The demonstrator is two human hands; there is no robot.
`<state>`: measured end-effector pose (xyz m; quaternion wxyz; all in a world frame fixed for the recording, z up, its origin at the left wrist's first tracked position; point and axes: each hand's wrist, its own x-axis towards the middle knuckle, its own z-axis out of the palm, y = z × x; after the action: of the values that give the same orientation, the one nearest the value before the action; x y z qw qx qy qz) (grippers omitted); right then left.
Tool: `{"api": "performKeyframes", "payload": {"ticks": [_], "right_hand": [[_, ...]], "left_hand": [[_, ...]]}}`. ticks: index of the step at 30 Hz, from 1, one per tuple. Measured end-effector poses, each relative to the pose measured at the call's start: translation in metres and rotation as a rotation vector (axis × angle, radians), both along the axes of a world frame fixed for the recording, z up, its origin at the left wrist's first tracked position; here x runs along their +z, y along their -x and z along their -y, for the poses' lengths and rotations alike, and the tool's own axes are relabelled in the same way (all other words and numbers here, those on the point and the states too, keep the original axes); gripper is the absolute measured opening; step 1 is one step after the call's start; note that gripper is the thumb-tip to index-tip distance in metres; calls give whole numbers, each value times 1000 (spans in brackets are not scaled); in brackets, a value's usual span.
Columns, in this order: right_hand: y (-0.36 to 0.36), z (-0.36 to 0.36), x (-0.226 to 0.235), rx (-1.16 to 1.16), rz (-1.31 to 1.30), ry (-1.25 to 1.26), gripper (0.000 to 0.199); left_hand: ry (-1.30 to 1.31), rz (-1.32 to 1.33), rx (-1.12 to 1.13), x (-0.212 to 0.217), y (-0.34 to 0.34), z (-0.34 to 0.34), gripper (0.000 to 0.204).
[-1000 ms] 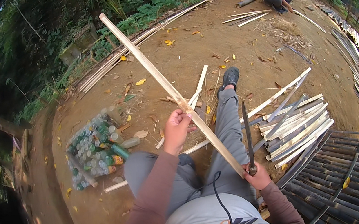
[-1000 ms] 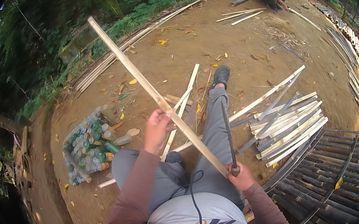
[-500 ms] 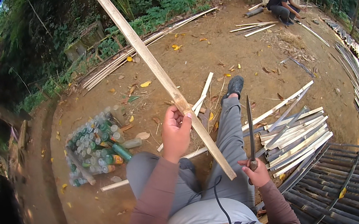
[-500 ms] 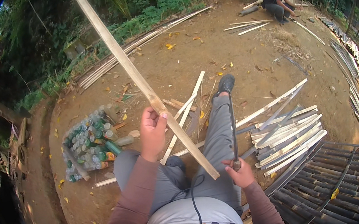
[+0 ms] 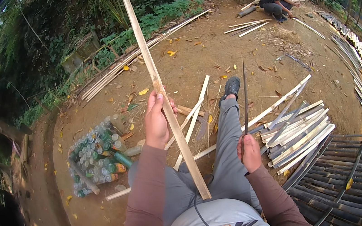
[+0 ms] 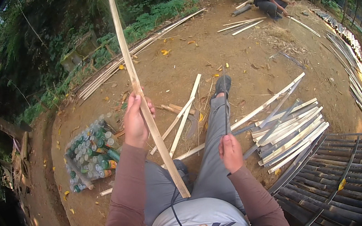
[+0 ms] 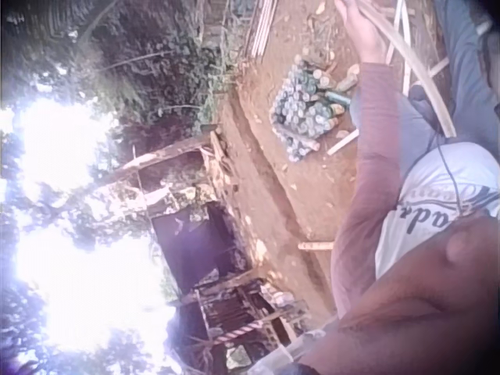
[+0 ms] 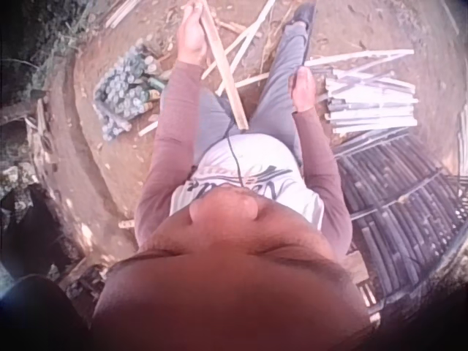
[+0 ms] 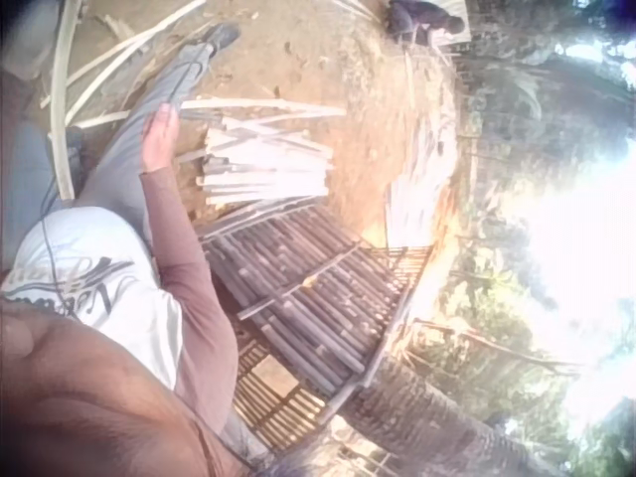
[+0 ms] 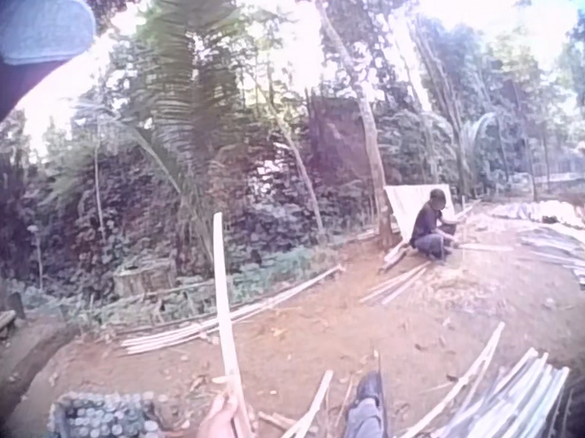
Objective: The person uses a large blade to shave and thin out long bamboo strips, repeatedly drawing the blade along the surface of the wood while holding it in their hands.
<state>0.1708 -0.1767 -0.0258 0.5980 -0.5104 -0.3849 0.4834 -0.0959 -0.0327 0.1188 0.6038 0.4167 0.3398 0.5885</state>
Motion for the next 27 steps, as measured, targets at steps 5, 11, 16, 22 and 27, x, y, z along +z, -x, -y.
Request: {"api": "performKeyframes", "payload": {"ticks": [5,11,16,22,27], "right_hand": [[8,-33,24,-37,350,-234,45],[14,-33,43,58,202,-209,46],[0,-21,63,-78,675,-176,42],[22,-1,40,-22,887,-256,40],[36,17,18,79,1021,-379,42]], "left_hand": [[32,119,100,-13,-11,-44,28],[75,250,296,-16,-15,-92,22],[201,128,-93,-24,21,-78,26],[403,-225,-462,-31,11,29,33],[524,-430,-593,-36,8,92,36]]}}
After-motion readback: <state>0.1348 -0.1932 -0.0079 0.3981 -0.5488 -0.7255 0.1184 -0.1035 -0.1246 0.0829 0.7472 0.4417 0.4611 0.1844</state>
